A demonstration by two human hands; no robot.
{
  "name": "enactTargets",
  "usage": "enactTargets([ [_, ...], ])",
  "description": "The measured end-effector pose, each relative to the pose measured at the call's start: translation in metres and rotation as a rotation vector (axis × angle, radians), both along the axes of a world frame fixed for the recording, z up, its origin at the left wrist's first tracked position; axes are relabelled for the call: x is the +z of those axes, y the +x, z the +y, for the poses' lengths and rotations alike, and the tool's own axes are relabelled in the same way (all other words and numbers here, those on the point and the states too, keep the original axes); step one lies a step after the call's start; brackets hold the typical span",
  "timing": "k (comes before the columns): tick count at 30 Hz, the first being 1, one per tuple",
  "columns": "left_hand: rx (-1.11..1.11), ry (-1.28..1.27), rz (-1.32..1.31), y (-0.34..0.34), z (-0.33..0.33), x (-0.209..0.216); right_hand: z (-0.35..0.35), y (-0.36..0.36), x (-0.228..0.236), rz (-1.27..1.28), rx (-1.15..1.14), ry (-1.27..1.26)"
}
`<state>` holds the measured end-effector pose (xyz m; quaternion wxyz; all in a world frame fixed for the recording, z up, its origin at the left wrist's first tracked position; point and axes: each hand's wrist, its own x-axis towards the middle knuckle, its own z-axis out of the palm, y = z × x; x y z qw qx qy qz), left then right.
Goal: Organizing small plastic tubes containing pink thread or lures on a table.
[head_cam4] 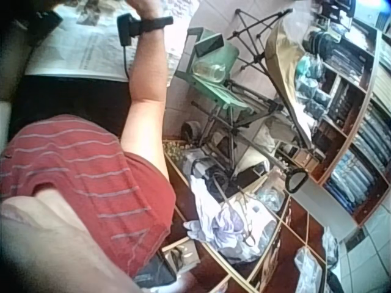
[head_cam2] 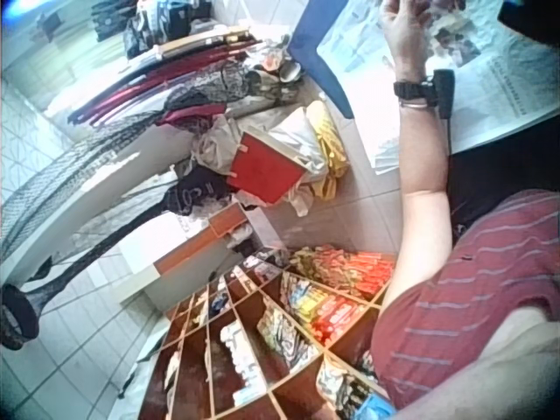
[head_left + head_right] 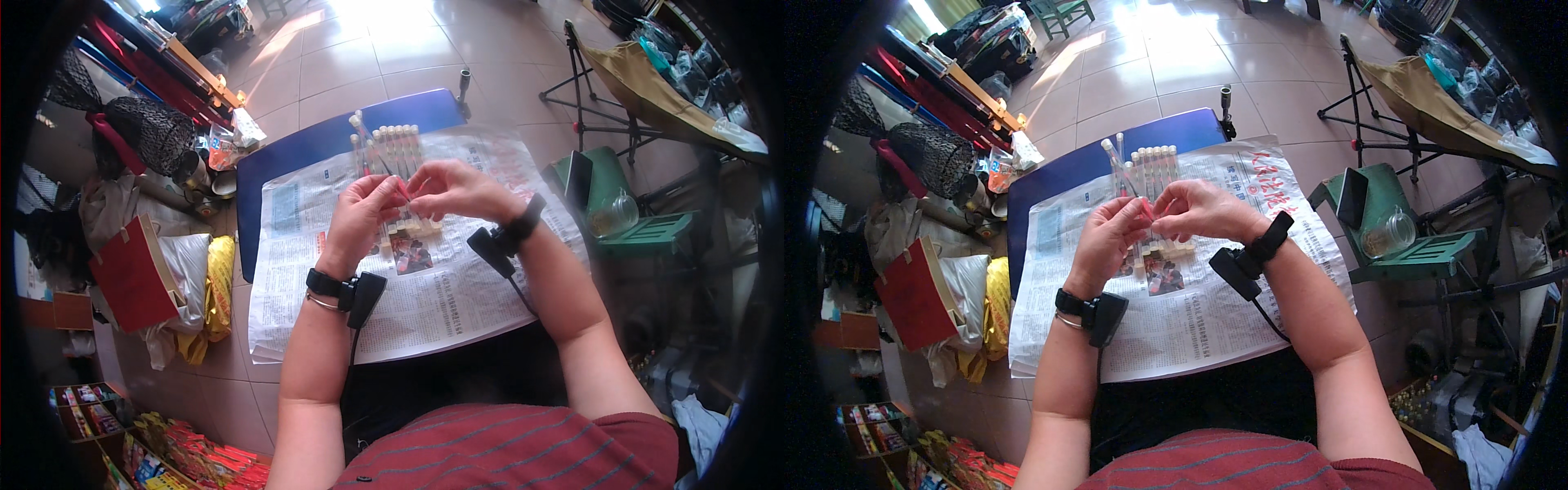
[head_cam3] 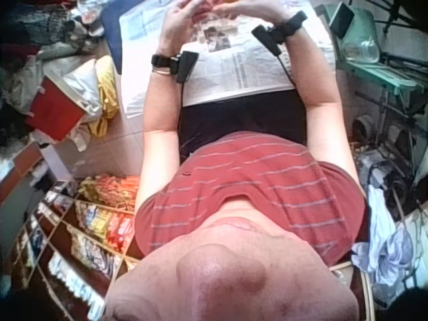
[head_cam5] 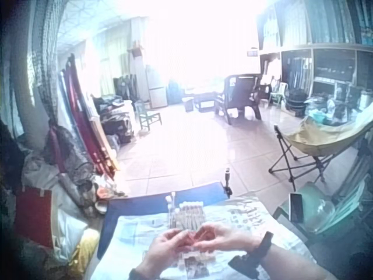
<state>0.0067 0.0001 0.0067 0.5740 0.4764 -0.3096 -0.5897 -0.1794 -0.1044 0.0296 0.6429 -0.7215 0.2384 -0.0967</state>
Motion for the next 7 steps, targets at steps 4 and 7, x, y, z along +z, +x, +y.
enactTargets([
  [4, 0.028, 0.021, -0.01, 0.0025, 0.0007, -0.0017, 0.0016, 0.0013, 0.0027, -0.01, 0.039, -0.02],
  [7, 0.044, 0.025, 0.039, 0.0028, 0.0009, -0.0016, 0.0009, 0.0024, 0.0023, 0.023, 0.039, -0.029],
])
